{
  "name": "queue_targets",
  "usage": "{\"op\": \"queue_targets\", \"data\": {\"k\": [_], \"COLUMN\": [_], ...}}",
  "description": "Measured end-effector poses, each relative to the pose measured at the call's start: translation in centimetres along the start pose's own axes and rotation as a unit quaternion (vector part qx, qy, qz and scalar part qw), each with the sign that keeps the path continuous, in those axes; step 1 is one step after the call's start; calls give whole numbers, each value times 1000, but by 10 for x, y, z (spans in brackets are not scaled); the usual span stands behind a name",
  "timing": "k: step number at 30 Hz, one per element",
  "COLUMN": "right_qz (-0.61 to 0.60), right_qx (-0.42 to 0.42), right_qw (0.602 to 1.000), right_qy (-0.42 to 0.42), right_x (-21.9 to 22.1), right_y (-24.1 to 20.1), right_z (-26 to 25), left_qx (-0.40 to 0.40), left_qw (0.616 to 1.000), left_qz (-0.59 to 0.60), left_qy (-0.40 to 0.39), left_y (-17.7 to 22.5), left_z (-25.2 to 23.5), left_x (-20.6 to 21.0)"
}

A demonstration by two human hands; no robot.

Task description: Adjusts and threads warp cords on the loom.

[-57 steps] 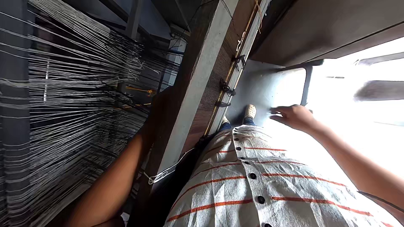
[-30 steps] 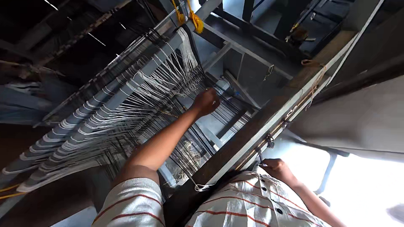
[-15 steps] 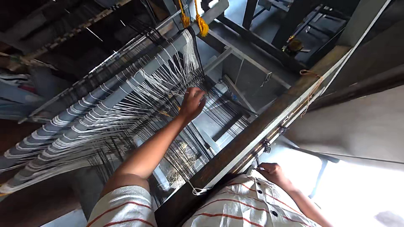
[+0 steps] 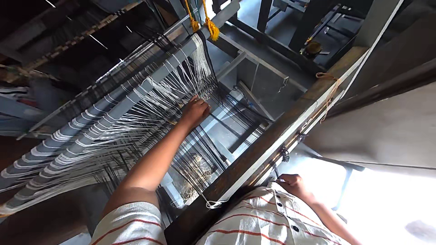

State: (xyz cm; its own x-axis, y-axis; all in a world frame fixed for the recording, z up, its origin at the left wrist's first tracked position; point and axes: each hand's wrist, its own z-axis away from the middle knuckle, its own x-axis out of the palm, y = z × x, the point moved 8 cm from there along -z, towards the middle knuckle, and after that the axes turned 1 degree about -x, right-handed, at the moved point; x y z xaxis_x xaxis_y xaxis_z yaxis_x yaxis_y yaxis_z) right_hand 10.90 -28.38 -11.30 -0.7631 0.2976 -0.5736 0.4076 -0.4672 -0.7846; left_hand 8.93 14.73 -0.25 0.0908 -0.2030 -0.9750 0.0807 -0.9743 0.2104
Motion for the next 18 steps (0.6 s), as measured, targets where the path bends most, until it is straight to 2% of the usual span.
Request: {"op": "queue_targets", "data": {"k": [2,5,7,10,13,16,18], "right_qz": [-6,-6,-7,-11,-7,-14,-24], "right_qx": [11,6,0,4,8,-9,-5], "right_qw": [1000,1000,1000,1000,1000,1000,1000], "right_qy": [-13,-15,-11,-12,-10,0,-13], "right_x": [0,0,1,-1,-3,1,4], "right_y": [0,0,1,0,-2,5,7], "right_z": [0,0,0,1,1,1,0], "left_qx": [-39,-174,-249,-363,-474,-503,-535], "left_qw": [999,981,963,927,871,844,804], "left_qz": [9,5,11,47,120,185,255], "left_qy": [-19,-88,-102,-84,-37,-6,42], "left_y": [-2,-18,-29,-45,-57,-73,-87], "left_z": [0,-5,-9,-14,-14,-21,-25], "left_x": [0,2,-2,-9,-18,-17,-9]}}
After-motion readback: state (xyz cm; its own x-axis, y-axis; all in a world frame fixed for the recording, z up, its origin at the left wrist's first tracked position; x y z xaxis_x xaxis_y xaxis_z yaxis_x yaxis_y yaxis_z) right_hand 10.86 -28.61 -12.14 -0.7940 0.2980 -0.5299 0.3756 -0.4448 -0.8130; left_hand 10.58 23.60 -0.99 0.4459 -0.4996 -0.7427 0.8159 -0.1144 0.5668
